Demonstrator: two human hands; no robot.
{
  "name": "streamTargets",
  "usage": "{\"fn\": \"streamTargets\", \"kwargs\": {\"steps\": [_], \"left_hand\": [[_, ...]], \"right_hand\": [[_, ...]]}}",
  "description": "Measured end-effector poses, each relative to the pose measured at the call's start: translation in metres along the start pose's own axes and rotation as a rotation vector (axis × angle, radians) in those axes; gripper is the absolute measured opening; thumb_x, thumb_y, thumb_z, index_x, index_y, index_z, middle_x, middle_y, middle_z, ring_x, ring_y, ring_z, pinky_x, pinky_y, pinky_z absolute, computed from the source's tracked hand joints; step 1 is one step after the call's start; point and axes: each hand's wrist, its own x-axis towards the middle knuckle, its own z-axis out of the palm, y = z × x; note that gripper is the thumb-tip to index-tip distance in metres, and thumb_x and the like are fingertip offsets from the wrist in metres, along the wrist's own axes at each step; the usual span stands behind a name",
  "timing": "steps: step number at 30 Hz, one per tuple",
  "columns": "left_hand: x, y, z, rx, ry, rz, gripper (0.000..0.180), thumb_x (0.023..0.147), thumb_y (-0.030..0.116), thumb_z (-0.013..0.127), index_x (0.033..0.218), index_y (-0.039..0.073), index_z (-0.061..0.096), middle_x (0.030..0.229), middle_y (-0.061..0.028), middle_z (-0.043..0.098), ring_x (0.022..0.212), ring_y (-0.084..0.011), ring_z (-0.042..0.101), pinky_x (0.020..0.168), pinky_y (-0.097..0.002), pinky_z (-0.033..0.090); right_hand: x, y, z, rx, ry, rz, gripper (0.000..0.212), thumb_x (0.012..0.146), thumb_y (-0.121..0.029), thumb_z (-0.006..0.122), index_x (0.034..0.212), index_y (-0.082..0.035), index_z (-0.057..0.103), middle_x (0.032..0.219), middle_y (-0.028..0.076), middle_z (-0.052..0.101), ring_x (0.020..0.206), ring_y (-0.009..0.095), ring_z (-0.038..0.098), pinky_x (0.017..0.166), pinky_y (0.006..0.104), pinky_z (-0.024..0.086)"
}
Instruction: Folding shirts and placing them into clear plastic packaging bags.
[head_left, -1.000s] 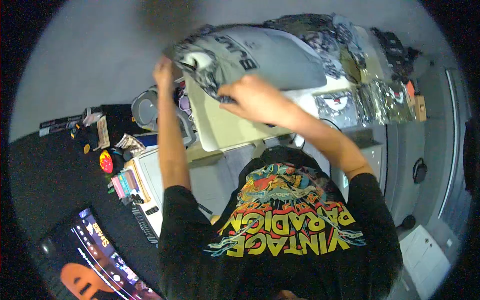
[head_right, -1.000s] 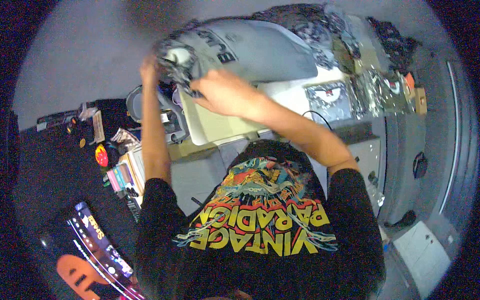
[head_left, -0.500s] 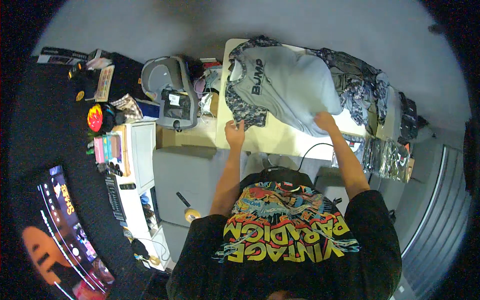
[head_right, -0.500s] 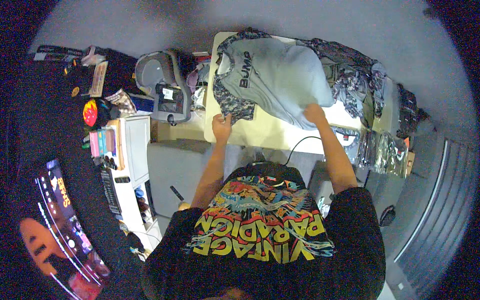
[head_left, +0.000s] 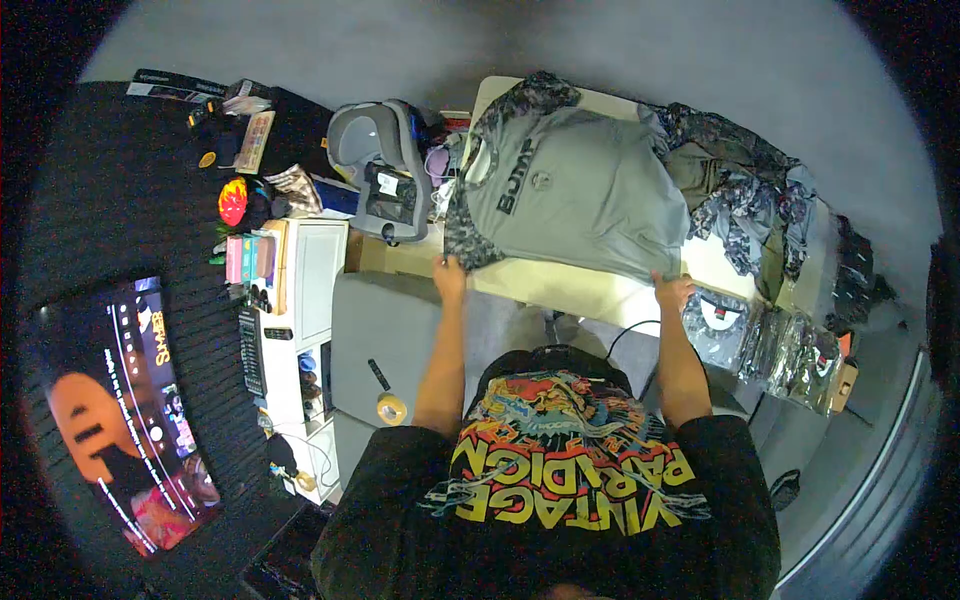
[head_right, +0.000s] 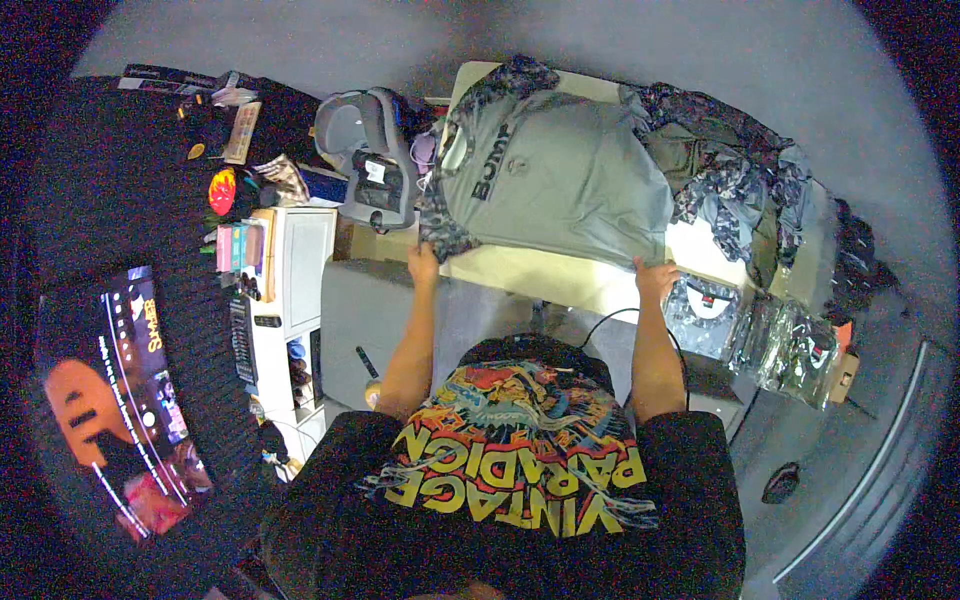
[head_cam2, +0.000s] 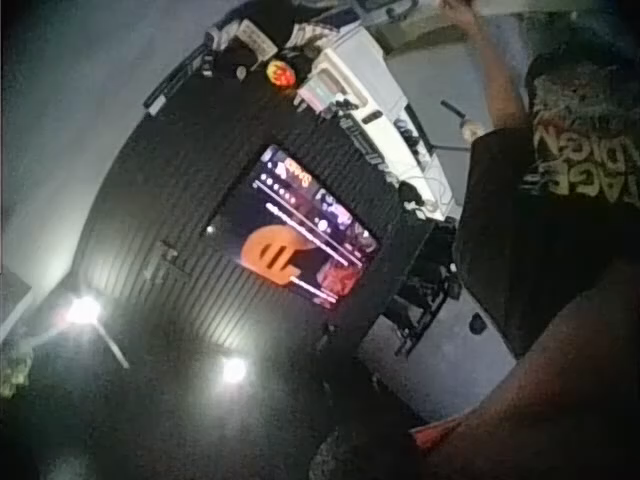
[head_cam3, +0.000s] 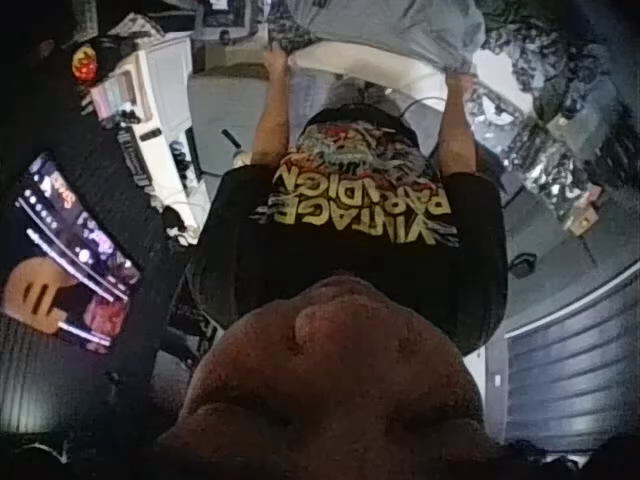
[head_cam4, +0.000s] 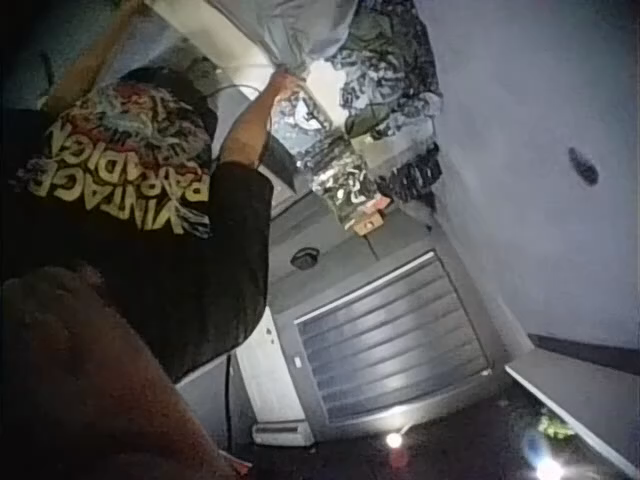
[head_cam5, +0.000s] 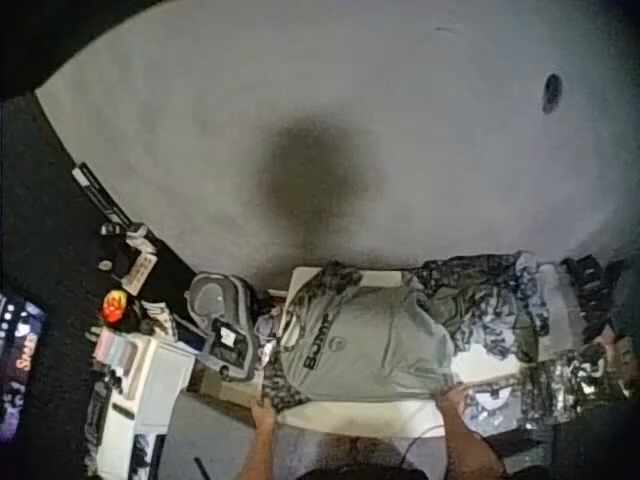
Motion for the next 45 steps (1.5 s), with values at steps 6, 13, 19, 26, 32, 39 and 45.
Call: {"fn": "streamTargets", "kwargs": {"steps": [6, 13, 19, 26, 32, 39, 45], "left_hand": [[0.012, -0.11, -0.059, -0.041, 0.277, 0.161, 0.037, 0.086, 0.028, 0.069, 0.105, -0.002, 0.06, 0.107, -0.0182, 0.064, 0.101, -0.0321, 0.061, 0.091, -0.04, 0.047], [-0.007, -0.11, -0.087, 0.205, 0.057, -0.003, 0.048, 0.082, 0.027, 0.078, 0.118, 0.001, 0.062, 0.088, -0.0121, 0.066, 0.089, -0.0269, 0.064, 0.085, -0.0368, 0.049], [-0.029, 0.001, -0.151, -0.308, -0.051, 0.168, 0.037, 0.09, 0.017, 0.072, 0.122, 0.002, 0.062, 0.09, 0.0008, 0.062, 0.082, -0.0113, 0.059, 0.067, -0.0268, 0.048], [-0.087, 0.169, -0.234, -0.687, -0.085, 0.301, 0.023, 0.087, 0.002, 0.069, 0.11, 0.002, 0.067, 0.104, -0.0041, 0.067, 0.093, -0.0107, 0.06, 0.082, -0.0236, 0.046], [-0.09, 0.303, -0.279, -0.925, -0.105, 0.599, 0.033, 0.087, 0.005, 0.069, 0.119, 0.001, 0.061, 0.123, -0.0088, 0.06, 0.108, -0.0164, 0.057, 0.093, -0.0311, 0.046], [0.044, 0.395, -0.156, -0.594, -0.323, 0.582, 0.035, 0.087, 0.0, 0.066, 0.121, 0.003, 0.059, 0.115, -0.0096, 0.065, 0.103, -0.0203, 0.064, 0.085, -0.0328, 0.051], [0.174, 0.377, 0.001, -0.199, -0.245, 0.724, 0.022, 0.082, 0.006, 0.07, 0.104, 0.002, 0.07, 0.088, -0.0066, 0.071, 0.078, -0.0138, 0.065, 0.071, -0.0285, 0.053]], "right_hand": [[-0.019, -0.012, -0.023, 0.217, -0.127, -0.284, 0.059, 0.072, -0.047, 0.081, 0.099, 0.003, 0.065, 0.099, 0.022, 0.063, 0.095, 0.04, 0.059, 0.087, 0.0462, 0.051], [-0.042, 0.026, -0.029, 0.887, -0.446, 0.153, 0.053, 0.076, -0.03, 0.084, 0.112, -0.002, 0.057, 0.074, 0.004, 0.057, 0.056, 0.012, 0.053, 0.046, 0.0246, 0.047], [-0.066, 0.021, -0.14, 1.177, -0.333, 0.122, 0.043, 0.087, -0.027, 0.075, 0.123, -0.013, 0.056, 0.103, 0.003, 0.067, 0.079, 0.009, 0.059, 0.056, 0.0242, 0.044], [-0.094, 0.002, -0.288, 1.167, -0.288, -0.158, 0.028, 0.086, -0.028, 0.075, 0.106, -0.008, 0.072, 0.097, 0.0, 0.072, 0.075, 0.006, 0.061, 0.05, 0.0207, 0.046], [-0.084, -0.02, -0.396, 1.648, -0.057, -0.427, 0.045, 0.094, -0.039, 0.065, 0.116, 0.0, 0.063, 0.088, 0.0, 0.065, 0.061, 0.002, 0.058, 0.038, 0.0133, 0.034], [-0.015, -0.145, -0.398, 1.337, -0.37, -0.265, 0.058, 0.1, -0.041, 0.051, 0.134, 0.005, 0.043, 0.12, 0.019, 0.067, 0.1, 0.02, 0.07, 0.06, 0.0169, 0.053], [0.128, -0.176, -0.262, 1.276, -0.753, -0.106, 0.05, 0.101, -0.039, 0.05, 0.122, 0.006, 0.044, 0.117, 0.019, 0.068, 0.098, 0.025, 0.071, 0.07, 0.0261, 0.056]]}}
